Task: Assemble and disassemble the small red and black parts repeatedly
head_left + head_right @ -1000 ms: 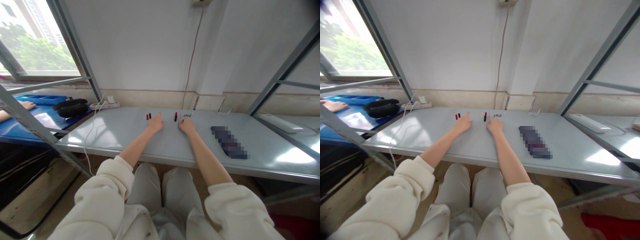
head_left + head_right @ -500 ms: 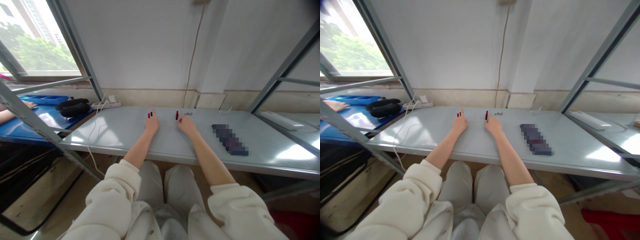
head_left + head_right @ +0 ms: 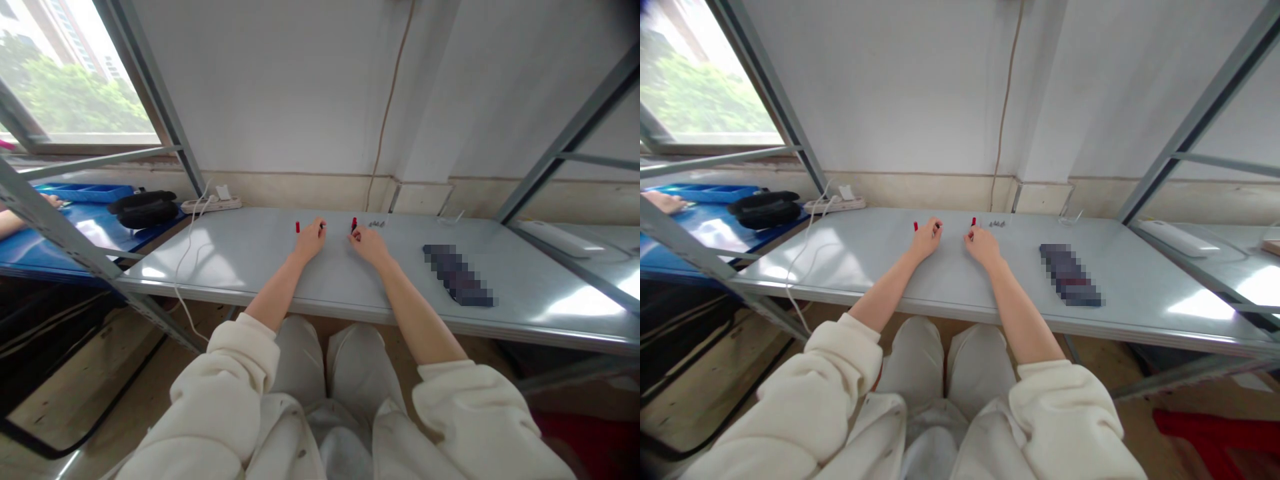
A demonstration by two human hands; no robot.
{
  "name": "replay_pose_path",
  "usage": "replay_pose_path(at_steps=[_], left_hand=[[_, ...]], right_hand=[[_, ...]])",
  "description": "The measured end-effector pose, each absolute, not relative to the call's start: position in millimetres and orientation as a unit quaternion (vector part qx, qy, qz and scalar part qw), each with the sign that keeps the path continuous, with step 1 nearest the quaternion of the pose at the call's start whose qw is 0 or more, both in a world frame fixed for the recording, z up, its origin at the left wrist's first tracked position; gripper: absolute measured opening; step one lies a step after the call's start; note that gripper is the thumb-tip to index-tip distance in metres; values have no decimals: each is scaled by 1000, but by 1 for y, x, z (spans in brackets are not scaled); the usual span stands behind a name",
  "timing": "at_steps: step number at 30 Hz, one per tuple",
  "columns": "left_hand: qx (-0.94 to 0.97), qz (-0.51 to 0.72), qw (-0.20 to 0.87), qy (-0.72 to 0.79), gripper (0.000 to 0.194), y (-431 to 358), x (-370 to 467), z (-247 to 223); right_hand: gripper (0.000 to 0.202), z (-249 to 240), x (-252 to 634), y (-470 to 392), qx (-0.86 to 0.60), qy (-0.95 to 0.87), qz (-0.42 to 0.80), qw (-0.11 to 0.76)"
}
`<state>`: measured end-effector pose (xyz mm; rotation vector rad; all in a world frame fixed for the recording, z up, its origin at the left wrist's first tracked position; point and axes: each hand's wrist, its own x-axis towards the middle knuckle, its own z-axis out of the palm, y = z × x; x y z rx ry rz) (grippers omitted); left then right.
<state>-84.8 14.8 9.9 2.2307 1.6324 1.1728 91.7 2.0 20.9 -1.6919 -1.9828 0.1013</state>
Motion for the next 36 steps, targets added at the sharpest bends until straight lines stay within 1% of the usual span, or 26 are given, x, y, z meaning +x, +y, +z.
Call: replay_pose_path(at_steps=[3,6,8,10,13,20,24,27,31,36], left_hand=[[734,477,189,445,16,12,-76,12],[697,520,302,390,15,9,-71,15],[675,530,348,376,16,7,-70,17],[663,535,374,366,18,7,-71,18],[654,543,391,352,19,6,-72,18],[646,551,419,322,23,6,-71,20],[641,559,429,303,27,4,-71,21],[642,565,426,297,29,2,-72,21],[647,568,402,313,31,5,-72,20],[644,558,384,354,21,11,-75,18]], right_hand=[[27,18,88,5,-590,-736,94,319],[38,16,82,8,-543,-724,205,372],[37,16,79,9,-522,-698,290,396],[30,17,76,8,-509,-664,361,411],[23,20,75,3,-492,-619,438,427],[22,25,75,-1,-458,-551,530,453],[26,24,77,2,-420,-538,569,458],[29,23,77,4,-408,-542,569,464],[30,24,76,3,-417,-567,533,470],[28,25,74,0,-435,-596,495,459]])
